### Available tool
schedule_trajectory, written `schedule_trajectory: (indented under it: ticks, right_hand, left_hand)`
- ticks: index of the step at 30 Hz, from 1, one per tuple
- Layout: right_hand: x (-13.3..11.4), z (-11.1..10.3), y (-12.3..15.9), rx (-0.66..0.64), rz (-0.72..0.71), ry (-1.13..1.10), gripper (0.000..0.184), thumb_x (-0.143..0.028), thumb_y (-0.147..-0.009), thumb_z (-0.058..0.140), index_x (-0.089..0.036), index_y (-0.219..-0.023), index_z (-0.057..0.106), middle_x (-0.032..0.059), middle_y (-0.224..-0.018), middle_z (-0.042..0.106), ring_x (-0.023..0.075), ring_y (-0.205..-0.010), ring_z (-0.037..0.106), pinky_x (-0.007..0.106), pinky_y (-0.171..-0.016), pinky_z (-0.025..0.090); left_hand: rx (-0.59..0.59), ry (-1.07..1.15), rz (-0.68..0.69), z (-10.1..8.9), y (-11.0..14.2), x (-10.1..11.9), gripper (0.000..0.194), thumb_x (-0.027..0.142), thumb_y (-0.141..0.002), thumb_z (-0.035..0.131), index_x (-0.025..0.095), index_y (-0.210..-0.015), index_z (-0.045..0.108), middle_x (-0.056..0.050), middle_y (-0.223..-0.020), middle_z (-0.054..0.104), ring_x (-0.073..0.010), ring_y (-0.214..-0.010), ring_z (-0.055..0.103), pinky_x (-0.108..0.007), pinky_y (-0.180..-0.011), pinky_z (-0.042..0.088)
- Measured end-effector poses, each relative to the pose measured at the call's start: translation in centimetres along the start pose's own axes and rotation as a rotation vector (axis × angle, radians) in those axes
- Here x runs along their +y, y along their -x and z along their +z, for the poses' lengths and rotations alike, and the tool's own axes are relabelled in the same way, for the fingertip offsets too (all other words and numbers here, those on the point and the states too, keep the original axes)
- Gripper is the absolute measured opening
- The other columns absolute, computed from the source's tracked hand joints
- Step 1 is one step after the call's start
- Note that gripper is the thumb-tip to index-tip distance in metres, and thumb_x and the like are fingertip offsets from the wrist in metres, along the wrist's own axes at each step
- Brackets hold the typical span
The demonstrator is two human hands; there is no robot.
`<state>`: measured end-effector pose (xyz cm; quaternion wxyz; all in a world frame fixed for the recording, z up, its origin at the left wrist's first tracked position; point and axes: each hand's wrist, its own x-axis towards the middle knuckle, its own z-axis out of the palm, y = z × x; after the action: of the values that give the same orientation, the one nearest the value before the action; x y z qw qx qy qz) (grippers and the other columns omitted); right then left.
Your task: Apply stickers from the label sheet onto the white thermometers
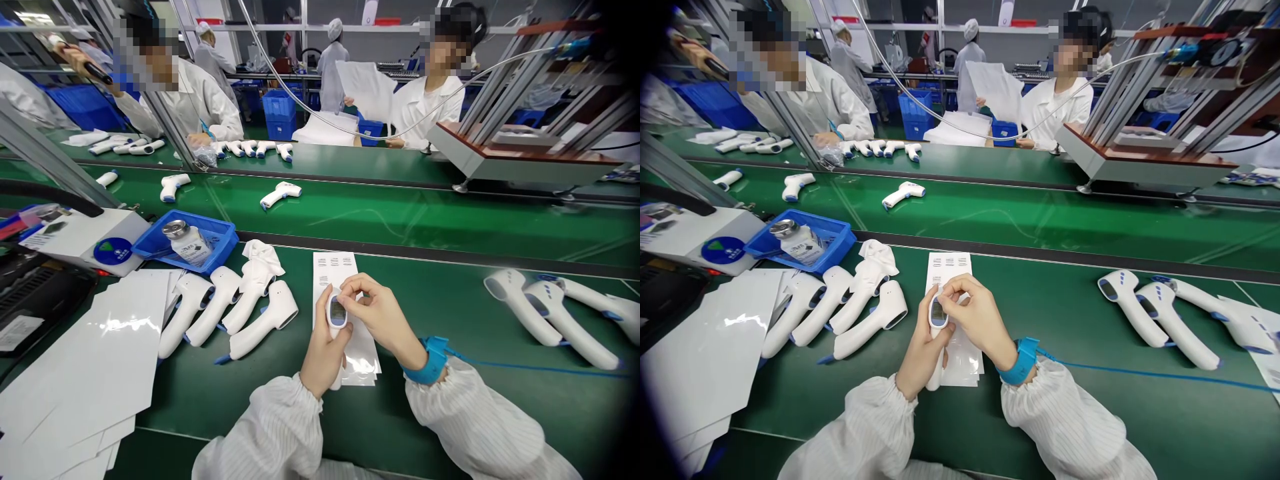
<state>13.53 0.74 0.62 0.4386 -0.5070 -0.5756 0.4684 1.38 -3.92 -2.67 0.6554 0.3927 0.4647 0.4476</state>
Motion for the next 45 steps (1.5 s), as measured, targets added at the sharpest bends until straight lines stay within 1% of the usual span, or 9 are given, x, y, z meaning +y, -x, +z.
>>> schedule_trajectory:
  ticks: [7, 18, 24, 27, 29, 31, 32, 34, 45]
  right_hand:
    - [0.00, 0.04, -0.12, -0.034, 0.018, 0.039, 0.007, -0.023, -0.076, 0.065, -0.020, -0.070, 0.063, 0.0030, -0.091, 0.061, 0.0159, -0.079, 0.059, 0.027, -0.062, 0.045]
    - [-0.06, 0.06, -0.15, -0.019, -0.004, 0.069, 0.006, -0.022, -0.076, 0.065, -0.020, -0.071, 0.064, 0.0026, -0.091, 0.061, 0.0146, -0.076, 0.058, 0.027, -0.061, 0.044]
    - [-0.17, 0.10, -0.08, -0.019, -0.016, 0.105, 0.008, -0.024, -0.077, 0.065, -0.020, -0.071, 0.063, 0.0032, -0.092, 0.062, 0.0149, -0.074, 0.058, 0.027, -0.060, 0.045]
    - [-0.14, 0.08, -0.06, -0.017, -0.021, 0.109, 0.008, -0.025, -0.078, 0.065, -0.020, -0.071, 0.063, 0.0035, -0.092, 0.063, 0.0155, -0.075, 0.059, 0.027, -0.060, 0.045]
    - [-0.11, 0.08, -0.07, -0.017, -0.021, 0.108, 0.008, -0.025, -0.078, 0.065, -0.020, -0.071, 0.063, 0.0035, -0.092, 0.062, 0.0155, -0.076, 0.059, 0.027, -0.060, 0.045]
    - [-0.08, 0.09, -0.10, -0.017, -0.017, 0.108, 0.008, -0.024, -0.078, 0.065, -0.020, -0.071, 0.063, 0.0035, -0.092, 0.062, 0.0151, -0.075, 0.058, 0.027, -0.060, 0.045]
    - [-0.06, 0.10, -0.10, -0.017, -0.014, 0.108, 0.007, -0.024, -0.078, 0.064, -0.020, -0.071, 0.064, 0.0034, -0.093, 0.062, 0.0148, -0.075, 0.058, 0.027, -0.060, 0.045]
    - [-0.02, 0.14, -0.11, -0.015, -0.013, 0.108, 0.007, -0.023, -0.078, 0.065, -0.020, -0.071, 0.064, 0.0034, -0.093, 0.062, 0.0147, -0.074, 0.058, 0.027, -0.060, 0.045]
    - [0.16, 0.30, -0.10, 0.023, -0.042, 0.141, 0.007, -0.023, -0.076, 0.064, -0.020, -0.069, 0.062, 0.0033, -0.089, 0.062, 0.0143, -0.070, 0.057, 0.027, -0.058, 0.044]
  left_hand:
    - [-0.005, -0.007, -0.007, -0.03, 0.01, 0.24, 0.067, 0.028, -0.090, 0.056, 0.038, -0.147, 0.022, -0.007, -0.147, 0.042, -0.0037, -0.052, 0.049, -0.020, -0.042, 0.045]
    - [-0.007, -0.014, -0.005, -0.11, 0.08, 0.10, 0.073, 0.022, -0.086, 0.054, 0.038, -0.148, 0.020, -0.009, -0.150, 0.038, -0.0058, -0.055, 0.051, -0.021, -0.044, 0.046]
    - [-0.034, 0.022, 0.001, -0.17, 0.31, 0.50, 0.077, 0.014, -0.082, 0.052, 0.036, -0.149, 0.019, -0.010, -0.149, 0.037, -0.0065, -0.057, 0.051, -0.022, -0.047, 0.046]
    - [-0.046, 0.086, -0.019, -0.28, 0.44, 0.62, 0.074, 0.017, -0.084, 0.049, 0.033, -0.149, 0.018, -0.011, -0.133, 0.051, -0.0051, -0.052, 0.047, -0.021, -0.047, 0.045]
    - [-0.040, 0.115, -0.045, -0.34, 0.47, 0.60, 0.069, 0.022, -0.088, 0.046, 0.033, -0.150, 0.017, -0.006, -0.105, 0.060, -0.0056, -0.048, 0.043, -0.021, -0.045, 0.042]
    - [-0.031, 0.117, -0.070, -0.36, 0.45, 0.52, 0.065, 0.027, -0.092, 0.042, 0.033, -0.151, 0.016, 0.001, -0.078, 0.055, -0.0068, -0.044, 0.041, -0.021, -0.044, 0.040]
    - [-0.027, 0.113, -0.082, -0.35, 0.43, 0.48, 0.063, 0.029, -0.093, 0.040, 0.033, -0.151, 0.015, 0.003, -0.071, 0.051, -0.0073, -0.043, 0.040, -0.021, -0.043, 0.040]
    - [-0.016, 0.105, -0.092, -0.29, 0.38, 0.43, 0.061, 0.030, -0.094, 0.038, 0.034, -0.151, 0.015, 0.004, -0.067, 0.047, -0.0079, -0.042, 0.039, -0.021, -0.043, 0.039]
    - [-0.003, 0.094, -0.099, -0.09, 0.21, 0.40, 0.063, 0.032, -0.094, 0.040, 0.033, -0.151, 0.016, 0.003, -0.066, 0.048, -0.0094, -0.043, 0.039, -0.022, -0.043, 0.039]
